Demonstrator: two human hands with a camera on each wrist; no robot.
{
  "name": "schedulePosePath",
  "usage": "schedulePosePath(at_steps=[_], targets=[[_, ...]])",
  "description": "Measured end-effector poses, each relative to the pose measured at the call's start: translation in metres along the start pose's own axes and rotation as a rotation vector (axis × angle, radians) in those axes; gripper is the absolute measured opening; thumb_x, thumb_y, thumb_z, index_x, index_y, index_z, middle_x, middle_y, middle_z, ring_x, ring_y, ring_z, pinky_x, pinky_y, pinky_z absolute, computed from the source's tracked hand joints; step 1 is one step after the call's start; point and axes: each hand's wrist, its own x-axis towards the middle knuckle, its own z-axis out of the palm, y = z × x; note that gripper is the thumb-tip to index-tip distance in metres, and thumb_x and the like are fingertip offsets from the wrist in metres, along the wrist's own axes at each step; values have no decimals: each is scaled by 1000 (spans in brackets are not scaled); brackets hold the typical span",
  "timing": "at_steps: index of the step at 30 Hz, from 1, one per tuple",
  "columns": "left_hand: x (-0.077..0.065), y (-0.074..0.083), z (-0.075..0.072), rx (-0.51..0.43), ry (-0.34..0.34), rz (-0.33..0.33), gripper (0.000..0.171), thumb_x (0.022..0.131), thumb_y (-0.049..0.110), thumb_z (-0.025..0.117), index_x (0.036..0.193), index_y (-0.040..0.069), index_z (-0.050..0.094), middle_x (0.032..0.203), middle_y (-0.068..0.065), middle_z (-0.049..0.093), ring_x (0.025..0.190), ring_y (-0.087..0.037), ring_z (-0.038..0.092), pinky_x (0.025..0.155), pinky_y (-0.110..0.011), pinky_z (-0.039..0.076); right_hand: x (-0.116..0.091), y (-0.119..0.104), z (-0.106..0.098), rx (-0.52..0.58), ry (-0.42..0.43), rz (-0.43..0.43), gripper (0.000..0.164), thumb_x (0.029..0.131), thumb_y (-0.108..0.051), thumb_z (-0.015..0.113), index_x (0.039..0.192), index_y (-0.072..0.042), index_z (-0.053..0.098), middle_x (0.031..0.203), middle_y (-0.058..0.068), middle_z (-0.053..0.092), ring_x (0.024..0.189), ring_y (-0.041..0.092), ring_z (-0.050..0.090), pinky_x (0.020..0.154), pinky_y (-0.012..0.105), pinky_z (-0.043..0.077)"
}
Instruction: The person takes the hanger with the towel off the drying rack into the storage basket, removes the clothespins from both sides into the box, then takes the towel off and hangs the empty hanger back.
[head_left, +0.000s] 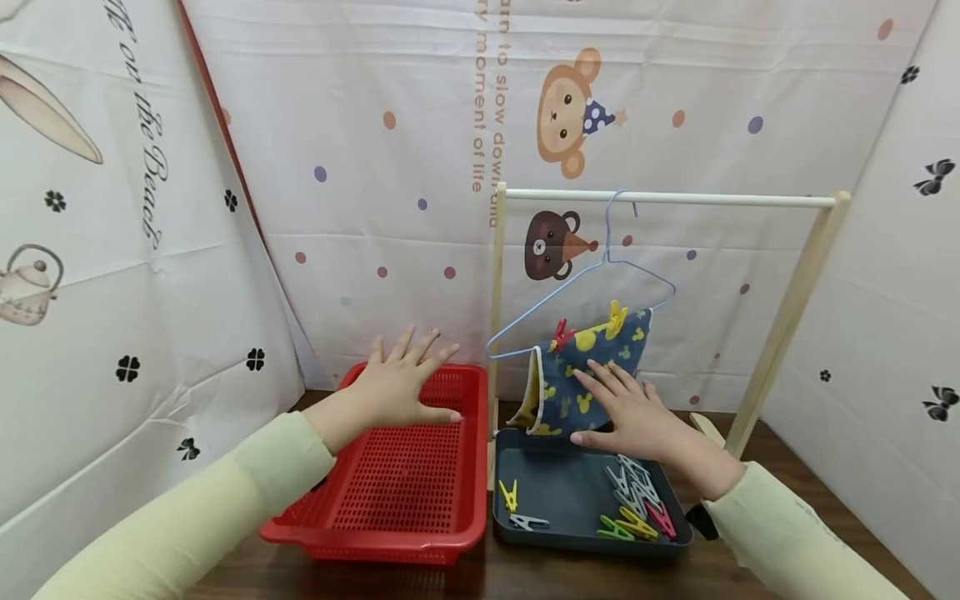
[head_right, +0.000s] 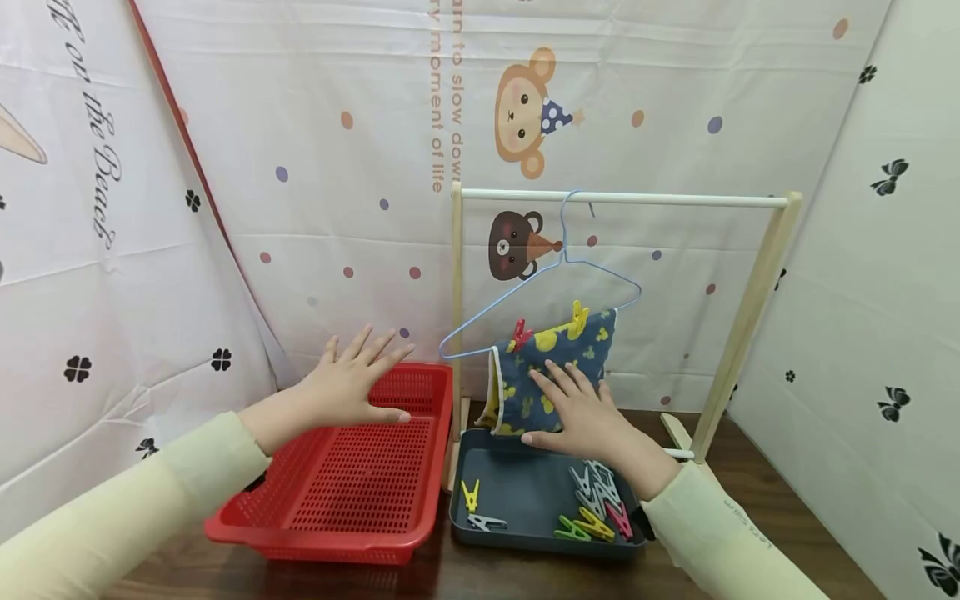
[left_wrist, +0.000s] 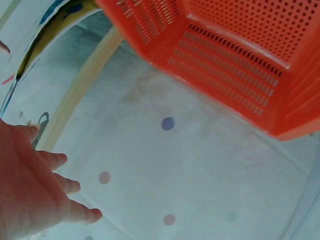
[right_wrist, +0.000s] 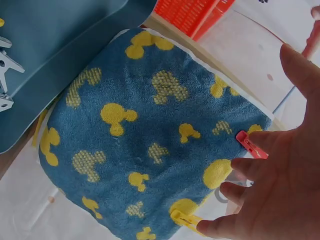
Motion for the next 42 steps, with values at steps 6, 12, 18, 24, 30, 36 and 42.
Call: schedulePosePath(at_steps=[6, 12, 18, 24, 30, 36, 42], targets=[[17, 15, -14, 21, -4, 15, 99, 86, 67, 67, 164, 28, 22, 173, -13, 16, 160, -44, 7, 122, -73, 14, -2, 0, -3, -6, 5, 7, 93, 89, -58, 72, 160, -11, 34, 168, 21, 26, 152, 53, 23, 109, 84, 19], [33, 29, -27, 18, 14, 50, 98, 87, 71, 63, 164, 26, 23, 170, -12, 26, 158, -39, 23, 121, -70, 24, -1, -3, -7, -24, 10, 13, 92, 89, -57, 72, 159, -10, 36, 166, 21, 30, 152, 52, 25, 112, 81, 21], [50, 44, -35, -122, 35, 41, 89, 93, 67, 61, 162, 22, 29, 161, -8, 46, 146, -30, 49, 116, -55, 42, -2, -4, -14, -31, 17, -2, 92, 88, -55, 73, 158, -8, 37, 164, 23, 34, 149, 53, 30, 113, 78, 26], [69, 58, -37, -358, 79, 3, 70, 99, 56, 59, 156, 18, 43, 135, -10, 68, 118, -26, 68, 99, -45, 57, -2, -2, -13, 6, 11, -35, 90, 89, -54, 73, 156, -5, 39, 160, 25, 40, 147, 52, 37, 114, 71, 32], [84, 67, -35, -531, 127, 22, 55, 100, 45, 64, 144, 14, 57, 115, -12, 73, 97, -24, 68, 84, -36, 59, -3, 1, -9, 12, 30, -26, 84, 92, -52, 71, 154, -5, 42, 158, 26, 43, 145, 51, 41, 112, 69, 36], [95, 71, -33, -610, 123, 4, 44, 100, 35, 66, 136, 9, 63, 103, -14, 73, 83, -21, 66, 69, -26, 53, -4, 0, -6, 21, 72, 1, 71, 95, -48, 68, 149, -5, 50, 151, 26, 52, 138, 48, 51, 107, 65, 45], [101, 70, -26, -657, 163, 16, 28, 105, 20, 59, 124, 3, 71, 83, -12, 68, 68, -15, 58, 62, -21, 46, -5, -1, -1, 60, 98, 33, 58, 99, -39, 66, 144, -3, 55, 145, 25, 57, 132, 45, 56, 105, 63, 47]])
